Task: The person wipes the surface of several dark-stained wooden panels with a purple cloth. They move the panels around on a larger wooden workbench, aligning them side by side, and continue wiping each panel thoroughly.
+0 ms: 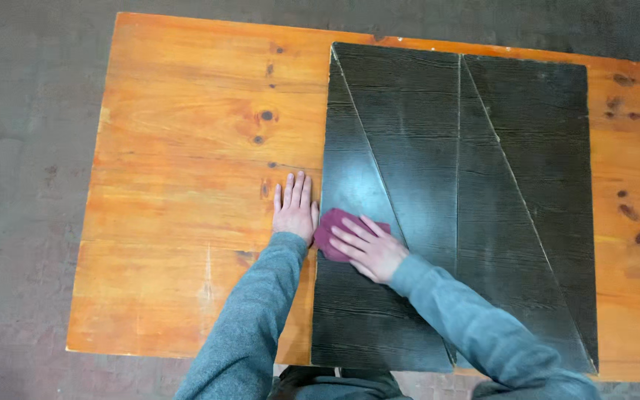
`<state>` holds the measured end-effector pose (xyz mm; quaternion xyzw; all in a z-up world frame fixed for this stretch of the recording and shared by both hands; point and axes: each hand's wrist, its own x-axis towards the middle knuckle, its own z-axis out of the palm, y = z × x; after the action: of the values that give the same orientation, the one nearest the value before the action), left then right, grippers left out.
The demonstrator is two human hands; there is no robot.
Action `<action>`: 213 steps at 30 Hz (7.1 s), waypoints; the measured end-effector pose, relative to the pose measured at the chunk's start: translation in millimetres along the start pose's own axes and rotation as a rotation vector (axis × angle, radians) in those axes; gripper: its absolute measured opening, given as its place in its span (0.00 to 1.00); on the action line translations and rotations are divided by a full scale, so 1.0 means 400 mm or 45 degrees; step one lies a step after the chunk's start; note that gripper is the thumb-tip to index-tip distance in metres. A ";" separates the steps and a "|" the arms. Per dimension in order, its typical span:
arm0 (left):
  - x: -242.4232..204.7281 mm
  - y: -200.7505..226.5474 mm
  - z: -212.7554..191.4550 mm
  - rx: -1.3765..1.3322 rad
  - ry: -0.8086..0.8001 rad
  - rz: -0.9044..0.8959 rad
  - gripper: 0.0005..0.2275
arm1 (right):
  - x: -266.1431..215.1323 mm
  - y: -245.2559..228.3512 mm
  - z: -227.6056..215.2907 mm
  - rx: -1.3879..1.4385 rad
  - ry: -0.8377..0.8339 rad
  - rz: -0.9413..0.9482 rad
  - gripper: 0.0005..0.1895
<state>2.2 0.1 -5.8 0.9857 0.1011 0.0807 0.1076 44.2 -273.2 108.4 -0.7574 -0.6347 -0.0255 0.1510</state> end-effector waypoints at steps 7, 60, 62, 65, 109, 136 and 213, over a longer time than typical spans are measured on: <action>0.001 0.002 -0.013 -0.030 -0.036 0.003 0.35 | -0.145 0.109 -0.034 -0.164 0.031 0.127 0.37; -0.003 0.002 -0.036 0.040 0.042 0.011 0.33 | -0.146 0.218 -0.052 0.018 -0.200 0.547 0.41; -0.012 0.005 -0.040 0.042 0.022 0.003 0.33 | -0.218 0.185 -0.082 0.041 -0.249 0.597 0.41; 0.000 0.006 -0.046 0.042 0.009 0.004 0.33 | -0.305 0.203 -0.080 -0.002 -0.316 0.708 0.40; -0.214 0.006 -0.054 0.088 0.096 0.169 0.35 | -0.175 0.155 -0.043 -0.218 -0.013 0.959 0.41; -0.277 0.016 -0.089 -0.065 -0.113 0.129 0.35 | -0.240 -0.224 0.042 -0.317 -0.256 0.589 0.41; -0.285 0.019 -0.061 0.079 0.237 0.146 0.31 | -0.281 0.038 0.006 -0.115 0.124 0.782 0.39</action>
<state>-111.1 -27.1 3.9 0.9810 0.0564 0.1747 0.0623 36.6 -382.0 77.1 -0.9175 -0.3666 -0.0431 0.1482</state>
